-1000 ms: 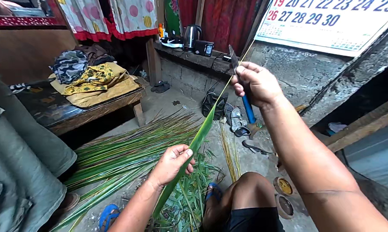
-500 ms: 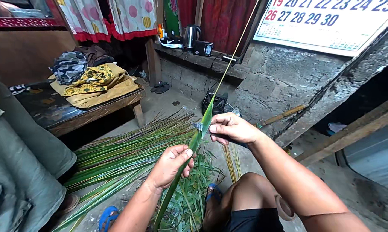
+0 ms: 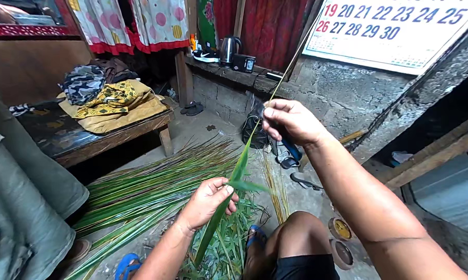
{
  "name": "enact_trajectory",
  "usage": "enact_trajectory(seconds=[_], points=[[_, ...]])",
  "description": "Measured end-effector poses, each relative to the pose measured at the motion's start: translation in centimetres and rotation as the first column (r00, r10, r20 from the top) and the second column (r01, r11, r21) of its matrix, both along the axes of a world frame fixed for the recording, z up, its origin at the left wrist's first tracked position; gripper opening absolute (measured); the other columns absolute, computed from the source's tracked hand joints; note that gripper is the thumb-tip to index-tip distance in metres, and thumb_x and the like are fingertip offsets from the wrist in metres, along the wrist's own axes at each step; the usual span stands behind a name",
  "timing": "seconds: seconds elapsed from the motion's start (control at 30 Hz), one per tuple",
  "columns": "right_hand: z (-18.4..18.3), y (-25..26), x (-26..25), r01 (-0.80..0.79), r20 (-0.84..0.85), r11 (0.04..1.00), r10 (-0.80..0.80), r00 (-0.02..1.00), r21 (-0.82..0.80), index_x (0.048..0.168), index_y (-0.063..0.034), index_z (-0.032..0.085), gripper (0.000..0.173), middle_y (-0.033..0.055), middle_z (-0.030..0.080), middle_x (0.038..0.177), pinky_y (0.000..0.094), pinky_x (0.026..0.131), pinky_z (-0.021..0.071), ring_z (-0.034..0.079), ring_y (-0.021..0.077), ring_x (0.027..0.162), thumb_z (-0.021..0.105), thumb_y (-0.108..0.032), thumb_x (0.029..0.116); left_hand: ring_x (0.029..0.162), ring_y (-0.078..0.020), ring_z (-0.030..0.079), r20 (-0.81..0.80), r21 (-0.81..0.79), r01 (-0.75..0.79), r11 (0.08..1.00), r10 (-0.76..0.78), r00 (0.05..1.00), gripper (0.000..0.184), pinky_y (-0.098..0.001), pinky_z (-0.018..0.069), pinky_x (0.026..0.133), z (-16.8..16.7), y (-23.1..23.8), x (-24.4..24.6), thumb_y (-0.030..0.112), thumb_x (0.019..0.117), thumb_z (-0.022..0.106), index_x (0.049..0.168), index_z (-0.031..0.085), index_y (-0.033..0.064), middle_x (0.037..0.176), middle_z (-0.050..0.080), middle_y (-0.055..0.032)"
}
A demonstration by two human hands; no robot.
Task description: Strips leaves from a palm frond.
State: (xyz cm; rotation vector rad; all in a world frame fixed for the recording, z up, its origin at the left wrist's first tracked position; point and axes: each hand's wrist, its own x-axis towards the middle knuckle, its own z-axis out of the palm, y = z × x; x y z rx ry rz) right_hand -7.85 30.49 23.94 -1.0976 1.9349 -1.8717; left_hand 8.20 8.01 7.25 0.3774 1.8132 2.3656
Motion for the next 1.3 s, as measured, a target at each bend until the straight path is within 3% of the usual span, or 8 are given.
enact_trajectory(seconds=[0.17, 0.3, 0.43, 0.67, 0.9, 0.97, 1.17, 1.3], points=[[0.5, 0.7, -0.6, 0.23, 0.058, 0.971, -0.234, 0.97, 0.067, 0.133, -0.0089, 0.057, 0.029, 0.0049, 0.067, 0.078, 0.0224, 0.043, 0.0494, 0.056, 0.0083, 0.049, 0.046, -0.02, 0.1087, 0.062, -0.0154, 0.07, 0.003, -0.046, -0.11, 0.993, 0.111, 0.994, 0.023, -0.0275, 0.0612, 0.058, -0.3, -0.2, -0.1, 0.016, 0.1075, 0.05, 0.106, 0.067, 0.0006, 0.083, 0.073, -0.0092], [-6.6, 0.7, 3.0, -0.18, 0.057, 0.942, 0.171, 0.984, 0.282, 0.116, -0.004, 0.066, 0.025, 0.0047, 0.07, 0.077, 0.0248, 0.048, 0.0521, 0.06, 0.0093, 0.053, 0.055, -0.024, 0.1052, 0.058, -0.0117, 0.066, -0.012, -0.001, -0.138, 0.99, 0.137, 0.99, 0.023, -0.024, 0.0579, 0.055, 0.4, -0.4, -0.1, 0.016, 0.1074, 0.05, 0.102, 0.067, 0.0016, 0.08, 0.072, -0.0067], [-10.7, 0.2, 4.1, -0.425, 0.129, 0.89, 0.408, 0.904, 0.165, 0.114, -0.002, 0.067, 0.022, 0.0009, 0.07, 0.074, 0.02, 0.047, 0.0491, 0.059, 0.0047, 0.052, 0.055, -0.018, 0.1066, 0.056, -0.0083, 0.064, 0.028, 0.082, -0.064, 0.995, 0.062, 0.998, 0.022, -0.0204, 0.0549, 0.052, 0.5, -0.2, 0.3, 0.016, 0.1069, 0.05, 0.101, 0.067, 0.0028, 0.077, 0.07, -0.0052], [-6.6, 1.0, 1.0, -0.222, 0.002, 0.959, 0.225, 0.974, 0.175, 0.109, -0.0024, 0.069, 0.022, 0.0051, 0.07, 0.074, 0.0208, 0.048, 0.0501, 0.059, 0.0064, 0.051, 0.054, -0.019, 0.1053, 0.054, -0.0085, 0.063, 0.038, 0.078, -0.024, 0.997, 0.021, 0.999, 0.021, -0.0205, 0.0544, 0.05, 0.3, -0.5, 0.5, 0.017, 0.1053, 0.054, 0.099, 0.068, 0.0032, 0.077, 0.069, -0.0061], [-0.9, 2.7, -1.1, 0.085, -0.068, 0.996, -0.086, 0.994, -0.016, 0.122, -0.0066, 0.063, 0.024, 0.0052, 0.067, 0.073, 0.0211, 0.042, 0.0486, 0.055, 0.0072, 0.046, 0.048, -0.016, 0.1063, 0.055, -0.0095, 0.064, 0.068, 0.078, -0.006, 0.997, 0.001, 0.998, 0.02, -0.0214, 0.0551, 0.051, -0.5, -0.2, 0.6, 0.016, 0.1045, 0.055, 0.098, 0.068, 0.0035, 0.078, 0.07, -0.0068], [-1.2, 2.4, 0.3, 0.052, -0.009, 0.996, -0.051, 0.999, 0.079, 0.134, -0.0111, 0.06, 0.032, 0.0077, 0.067, 0.074, 0.0239, 0.042, 0.05, 0.056, 0.0103, 0.046, 0.049, -0.021, 0.1044, 0.055, -0.0101, 0.064, 0.064, 0.114, -0.01, 0.993, 0.002, 0.998, 0.021, -0.022, 0.0556, 0.05, -0.3, -0.2, 0.6, 0.016, 0.1051, 0.053, 0.099, 0.068, 0.0023, 0.076, 0.07, -0.0075], [-8.2, 1.1, 3.5, -0.439, 0.128, 0.884, 0.423, 0.897, 0.158, 0.112, -0.0053, 0.066, 0.019, 0.001, 0.069, 0.074, 0.0206, 0.047, 0.0501, 0.06, 0.0058, 0.053, 0.056, -0.021, 0.1061, 0.054, -0.006, 0.06, 0.057, 0.243, 0.089, 0.966, -0.106, 0.993, 0.024, -0.0185, 0.0523, 0.05, 0.5, -0.3, 0.9, 0.02, 0.1064, 0.051, 0.098, 0.067, 0.005, 0.076, 0.066, -0.003], [-8.2, 1.0, 2.6, -0.407, 0.112, 0.907, 0.396, 0.912, 0.112, 0.114, -0.0045, 0.068, 0.021, 0.001, 0.071, 0.076, 0.0187, 0.048, 0.0491, 0.06, 0.0042, 0.054, 0.056, -0.019, 0.1057, 0.052, -0.004, 0.055, 0.075, 0.319, 0.174, 0.932, -0.208, 0.975, 0.025, -0.0174, 0.0487, 0.048, 0.2, -0.3, 1.3, 0.022, 0.1061, 0.052, 0.095, 0.068, 0.0064, 0.072, 0.061, 0.0005]])
